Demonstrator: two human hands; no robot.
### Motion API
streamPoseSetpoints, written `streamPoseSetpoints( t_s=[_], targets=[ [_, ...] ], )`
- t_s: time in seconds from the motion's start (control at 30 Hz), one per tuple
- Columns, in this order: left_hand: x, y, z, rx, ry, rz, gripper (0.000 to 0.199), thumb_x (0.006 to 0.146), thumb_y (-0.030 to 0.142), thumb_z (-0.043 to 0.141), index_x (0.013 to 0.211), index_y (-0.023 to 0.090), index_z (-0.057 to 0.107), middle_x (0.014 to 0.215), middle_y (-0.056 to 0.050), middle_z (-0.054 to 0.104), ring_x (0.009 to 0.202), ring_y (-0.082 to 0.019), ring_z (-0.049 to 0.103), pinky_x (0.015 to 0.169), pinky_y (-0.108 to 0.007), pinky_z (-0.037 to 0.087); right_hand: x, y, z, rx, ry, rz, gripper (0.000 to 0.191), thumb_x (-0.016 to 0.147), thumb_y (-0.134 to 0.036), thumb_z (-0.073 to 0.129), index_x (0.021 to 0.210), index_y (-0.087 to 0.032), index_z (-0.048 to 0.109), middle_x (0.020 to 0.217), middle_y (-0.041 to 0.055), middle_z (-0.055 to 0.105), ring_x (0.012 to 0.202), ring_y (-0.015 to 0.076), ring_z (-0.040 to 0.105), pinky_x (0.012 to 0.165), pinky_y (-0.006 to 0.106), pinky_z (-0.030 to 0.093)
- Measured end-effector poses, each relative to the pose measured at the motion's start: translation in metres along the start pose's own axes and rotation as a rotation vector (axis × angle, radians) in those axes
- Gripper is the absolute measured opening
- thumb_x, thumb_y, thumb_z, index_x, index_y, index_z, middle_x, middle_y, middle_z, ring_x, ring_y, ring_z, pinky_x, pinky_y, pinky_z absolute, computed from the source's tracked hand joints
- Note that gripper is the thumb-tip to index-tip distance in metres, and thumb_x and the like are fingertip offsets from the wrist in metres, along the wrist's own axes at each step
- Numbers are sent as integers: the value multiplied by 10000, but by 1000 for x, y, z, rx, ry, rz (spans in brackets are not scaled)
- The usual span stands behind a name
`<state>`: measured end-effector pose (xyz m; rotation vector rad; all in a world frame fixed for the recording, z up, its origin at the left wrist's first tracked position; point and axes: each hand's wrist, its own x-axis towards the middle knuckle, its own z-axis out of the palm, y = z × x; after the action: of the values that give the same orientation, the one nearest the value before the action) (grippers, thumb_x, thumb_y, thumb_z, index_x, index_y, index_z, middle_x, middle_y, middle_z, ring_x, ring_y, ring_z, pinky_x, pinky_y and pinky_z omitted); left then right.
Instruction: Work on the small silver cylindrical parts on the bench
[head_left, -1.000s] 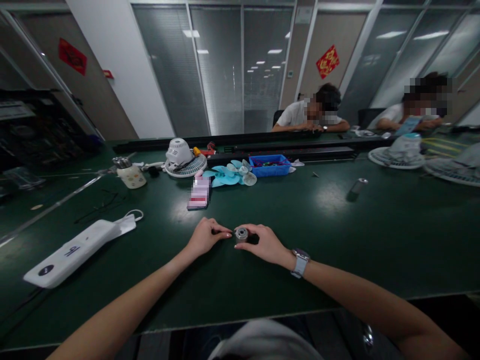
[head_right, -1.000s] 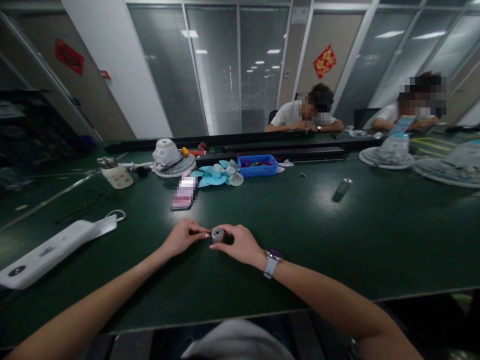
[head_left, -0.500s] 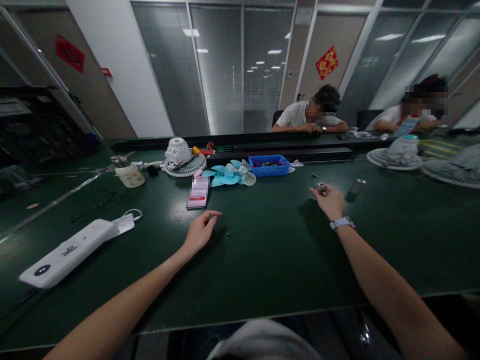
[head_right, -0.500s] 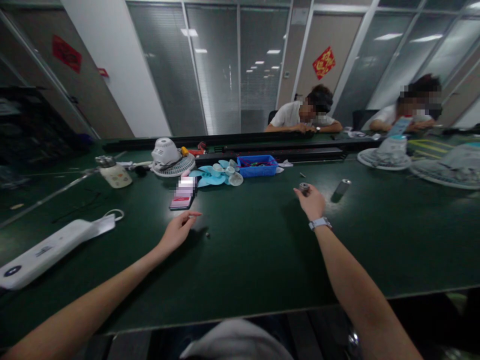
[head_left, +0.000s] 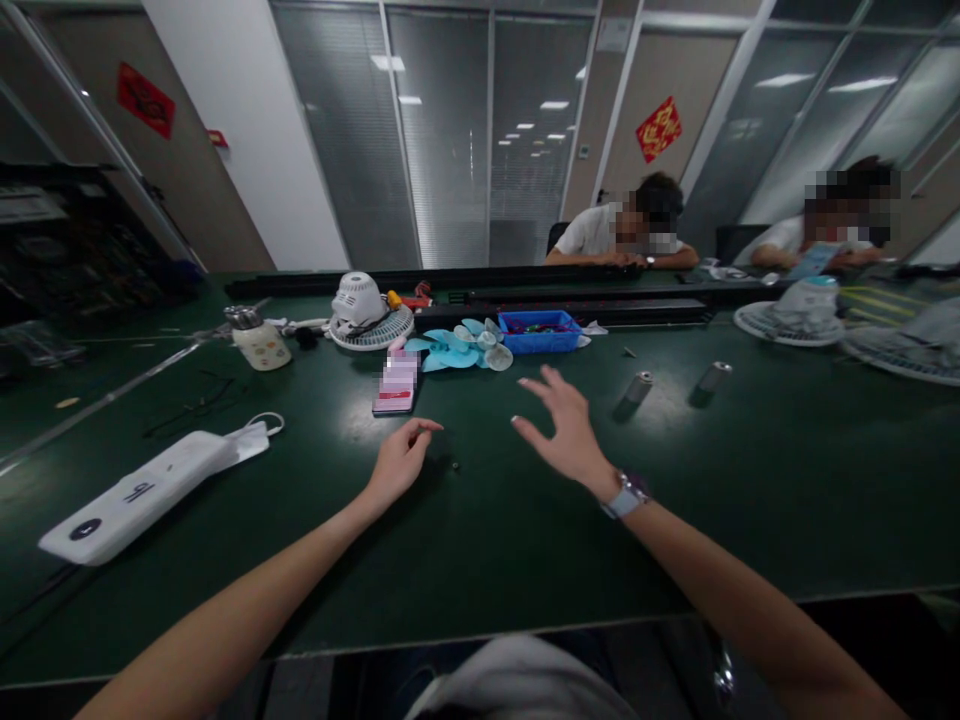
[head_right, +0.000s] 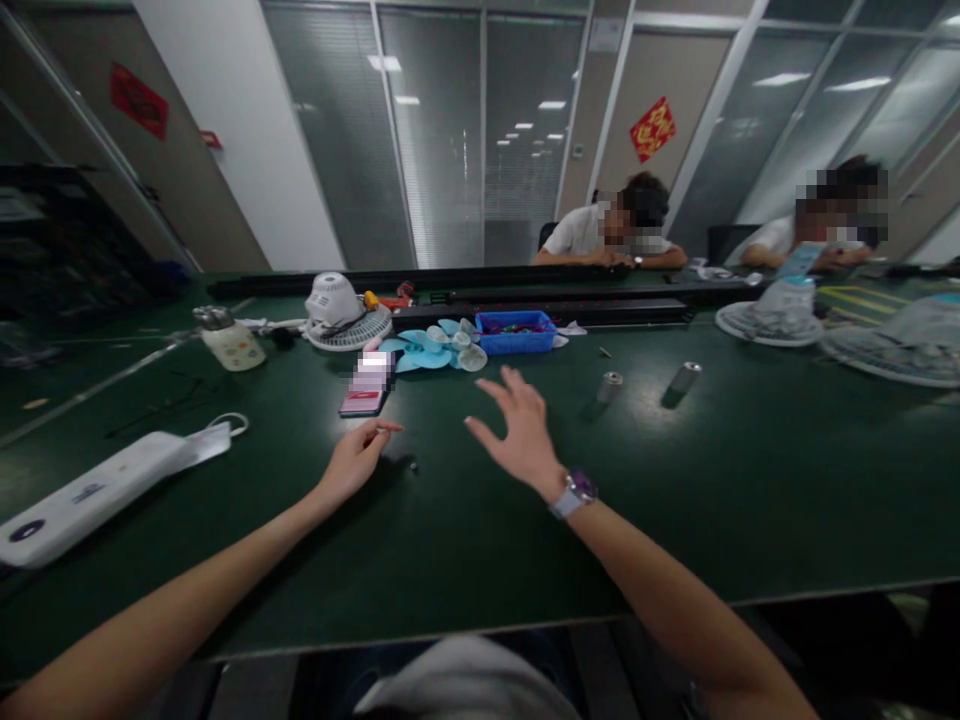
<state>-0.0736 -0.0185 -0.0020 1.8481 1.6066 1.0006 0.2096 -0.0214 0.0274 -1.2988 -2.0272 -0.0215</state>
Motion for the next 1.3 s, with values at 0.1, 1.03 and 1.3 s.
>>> streamPoseSetpoints(
  t_s=[0.1,1.03,1.3],
  targets=[
    [0,0,0,-10,12,22,324,877,314,421,1016,176,680,770,-14,664,682,-177,587,636,-270,416,-19,-53,20,159,-406,-265,560,883,-565,534,1395,-349,467,1590,41,205,1462,296,135,1158,533,161],
    [0,-4,1,36,-66,35,275,841,292,466,947,184,696,695,-4,629,642,-169,573,599,-263,401,9,63,17,110,1,167,285,884,-270,532,1092,-228,723,1080,60,722,990,245,672,913,426,506],
    [1,-4,1,52,-75,49,271,837,294,467,932,184,696,727,-11,649,651,-171,578,608,-267,400,16,86,3,-83,138,197,346,902,-345,514,1149,-178,690,1167,104,682,1075,256,627,962,420,473]
  ],
)
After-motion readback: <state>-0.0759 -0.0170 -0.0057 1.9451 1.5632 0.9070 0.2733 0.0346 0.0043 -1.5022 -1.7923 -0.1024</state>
